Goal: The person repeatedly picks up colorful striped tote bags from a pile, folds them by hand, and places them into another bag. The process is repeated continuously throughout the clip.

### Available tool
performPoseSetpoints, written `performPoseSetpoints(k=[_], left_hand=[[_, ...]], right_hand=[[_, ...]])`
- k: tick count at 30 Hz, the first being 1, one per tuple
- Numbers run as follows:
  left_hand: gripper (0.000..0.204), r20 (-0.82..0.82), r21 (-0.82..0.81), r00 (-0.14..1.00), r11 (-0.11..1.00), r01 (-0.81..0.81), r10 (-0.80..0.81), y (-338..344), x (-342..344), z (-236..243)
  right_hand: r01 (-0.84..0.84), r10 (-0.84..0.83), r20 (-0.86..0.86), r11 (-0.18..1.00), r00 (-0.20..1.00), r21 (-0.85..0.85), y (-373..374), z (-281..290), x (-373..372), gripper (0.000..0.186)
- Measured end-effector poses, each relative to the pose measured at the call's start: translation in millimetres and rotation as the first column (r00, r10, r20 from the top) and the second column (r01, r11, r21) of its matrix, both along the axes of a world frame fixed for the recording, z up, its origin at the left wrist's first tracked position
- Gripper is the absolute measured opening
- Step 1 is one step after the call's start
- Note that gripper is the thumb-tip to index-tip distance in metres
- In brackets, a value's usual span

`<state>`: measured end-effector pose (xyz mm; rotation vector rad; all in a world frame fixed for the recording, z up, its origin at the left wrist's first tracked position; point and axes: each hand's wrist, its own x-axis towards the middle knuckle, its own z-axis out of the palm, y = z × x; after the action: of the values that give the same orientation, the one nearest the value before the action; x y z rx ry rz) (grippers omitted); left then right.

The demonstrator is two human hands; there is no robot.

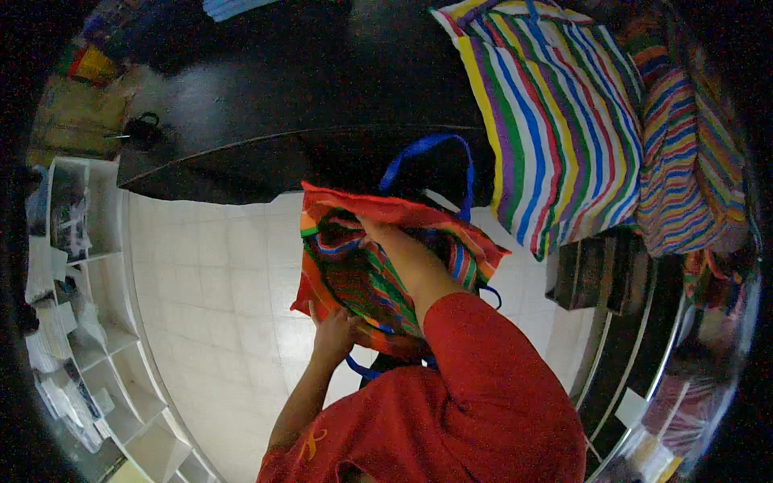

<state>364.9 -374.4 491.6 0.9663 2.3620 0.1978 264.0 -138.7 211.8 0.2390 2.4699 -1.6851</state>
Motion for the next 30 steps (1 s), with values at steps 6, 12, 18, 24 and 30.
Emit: performPoseSetpoints(k=[6, 12, 18, 24, 30], left_hand=[[0.097, 0.001, 0.101, 0.999, 0.994, 0.038, -0.038, 61, -20, 4], [0.119, 0.236, 0.249, 0.956, 0.962, 0.113, -0.173, 118, -49, -53], [0.114, 0.068, 0.019, 0.984, 0.986, 0.165, -0.166, 148, -48, -21], [0.100, -0.025, 0.086, 0.925, 0.921, 0.381, -0.380, 181, -14, -42], [0.091, 0.150, -0.058, 0.984, 0.992, 0.108, -0.098, 245, -50, -82]], right_hand=[[-0.243, 0.190, 0.153, 0.798, 0.970, 0.552, 29, 178, -14, 0.081], [0.428, -0.270, -0.468, 0.861, 0.841, 0.273, 154, 270, 72, 0.024], [0.579, -0.790, 0.091, 0.517, 0.607, 0.630, 250, 115, 252, 0.041], [0.368, -0.600, 0.444, 0.782, 0.666, 0.503, 245, 29, 235, 0.068], [0.179, -0.250, 0.070, 0.836, 0.966, 0.519, 189, 87, 201, 0.021]])
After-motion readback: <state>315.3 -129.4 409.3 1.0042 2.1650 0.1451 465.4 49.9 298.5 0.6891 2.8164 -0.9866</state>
